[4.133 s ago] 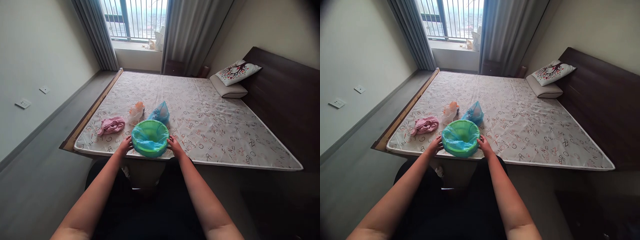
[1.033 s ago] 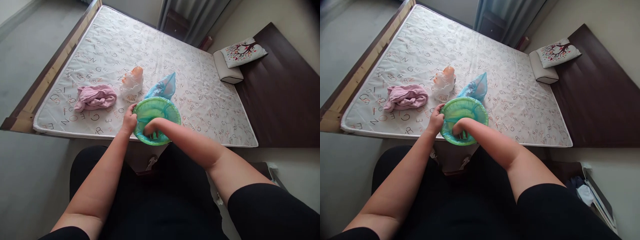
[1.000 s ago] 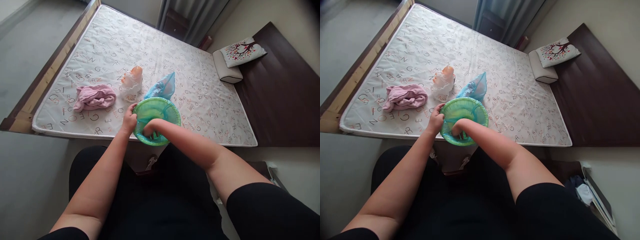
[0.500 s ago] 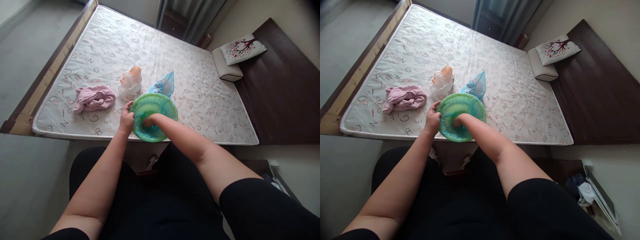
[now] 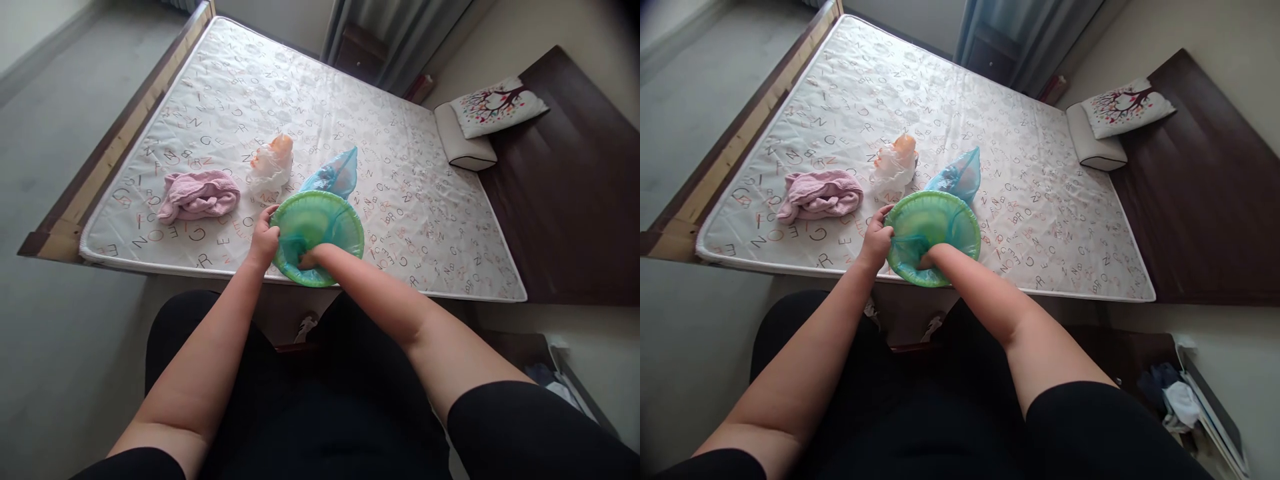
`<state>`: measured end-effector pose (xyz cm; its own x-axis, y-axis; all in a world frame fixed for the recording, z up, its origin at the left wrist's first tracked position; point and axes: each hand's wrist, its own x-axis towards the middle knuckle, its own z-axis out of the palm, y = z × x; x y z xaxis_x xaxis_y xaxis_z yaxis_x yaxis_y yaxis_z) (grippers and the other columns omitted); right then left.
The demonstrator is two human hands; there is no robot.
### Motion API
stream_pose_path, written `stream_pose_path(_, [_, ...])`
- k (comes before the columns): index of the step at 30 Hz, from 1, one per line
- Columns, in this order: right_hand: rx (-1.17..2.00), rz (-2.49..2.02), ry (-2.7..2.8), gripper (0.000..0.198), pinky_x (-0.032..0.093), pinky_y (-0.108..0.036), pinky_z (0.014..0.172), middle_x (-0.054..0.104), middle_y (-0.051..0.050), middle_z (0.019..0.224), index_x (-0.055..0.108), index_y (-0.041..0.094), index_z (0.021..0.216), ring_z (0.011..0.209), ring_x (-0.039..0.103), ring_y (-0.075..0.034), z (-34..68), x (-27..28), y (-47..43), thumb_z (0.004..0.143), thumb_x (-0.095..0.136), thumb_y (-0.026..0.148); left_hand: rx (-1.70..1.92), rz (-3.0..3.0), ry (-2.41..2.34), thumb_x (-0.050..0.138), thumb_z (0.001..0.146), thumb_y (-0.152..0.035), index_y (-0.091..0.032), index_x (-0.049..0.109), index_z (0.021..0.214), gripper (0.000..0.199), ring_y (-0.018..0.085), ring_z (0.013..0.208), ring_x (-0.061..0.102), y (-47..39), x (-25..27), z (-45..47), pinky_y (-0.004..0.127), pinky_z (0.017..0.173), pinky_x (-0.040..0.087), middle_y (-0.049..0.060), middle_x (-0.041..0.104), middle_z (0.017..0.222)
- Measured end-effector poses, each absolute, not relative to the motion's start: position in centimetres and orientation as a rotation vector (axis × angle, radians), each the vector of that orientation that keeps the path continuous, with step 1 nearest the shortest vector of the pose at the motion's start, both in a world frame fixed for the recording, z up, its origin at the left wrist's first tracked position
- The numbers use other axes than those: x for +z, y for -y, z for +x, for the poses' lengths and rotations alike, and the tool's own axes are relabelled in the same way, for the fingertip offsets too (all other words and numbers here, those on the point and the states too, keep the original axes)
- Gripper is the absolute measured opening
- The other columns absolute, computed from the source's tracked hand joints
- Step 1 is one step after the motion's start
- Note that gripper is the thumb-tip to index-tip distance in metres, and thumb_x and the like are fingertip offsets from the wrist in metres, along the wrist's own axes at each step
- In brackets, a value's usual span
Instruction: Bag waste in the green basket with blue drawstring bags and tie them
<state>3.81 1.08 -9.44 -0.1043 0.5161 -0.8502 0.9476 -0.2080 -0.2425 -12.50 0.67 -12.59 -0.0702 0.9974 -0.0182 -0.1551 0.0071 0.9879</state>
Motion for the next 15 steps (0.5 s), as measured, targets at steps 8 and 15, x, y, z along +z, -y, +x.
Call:
stream_pose_path(8, [-1.313,1.66,-1.951,0.029,0.05,-0.039,0.107,0.073,-0.006,0.135,0.075,0.024,0.121,0.115,0.065,-0.026,6.8,-4.8,-2.8,0.095,0.066,0.015,1.325,1.073,-1.139,0.059,0.068,-0.013,-0.02,0.06,0.14,0.073,0.03,0.131,0.063,-0.5,-12.4,-12.4,0.043,0.117,0.051,0.011,0.067,0.141])
stream_pose_path(15, [-1.156,1.803,-1.998,0.02,0.051,-0.034,0.098,0.075,-0.009,0.116,0.072,0.016,0.111,0.103,0.063,-0.022,7.0,-4.9,-3.3,0.099,0.057,0.012,1.303,1.083,-1.108,0.057,0.069,-0.011,-0.021,0.058,0.146,0.077,0.03,0.141,0.058,-0.4,-12.2,-12.0,0.044,0.123,0.047,0.011,0.062,0.152])
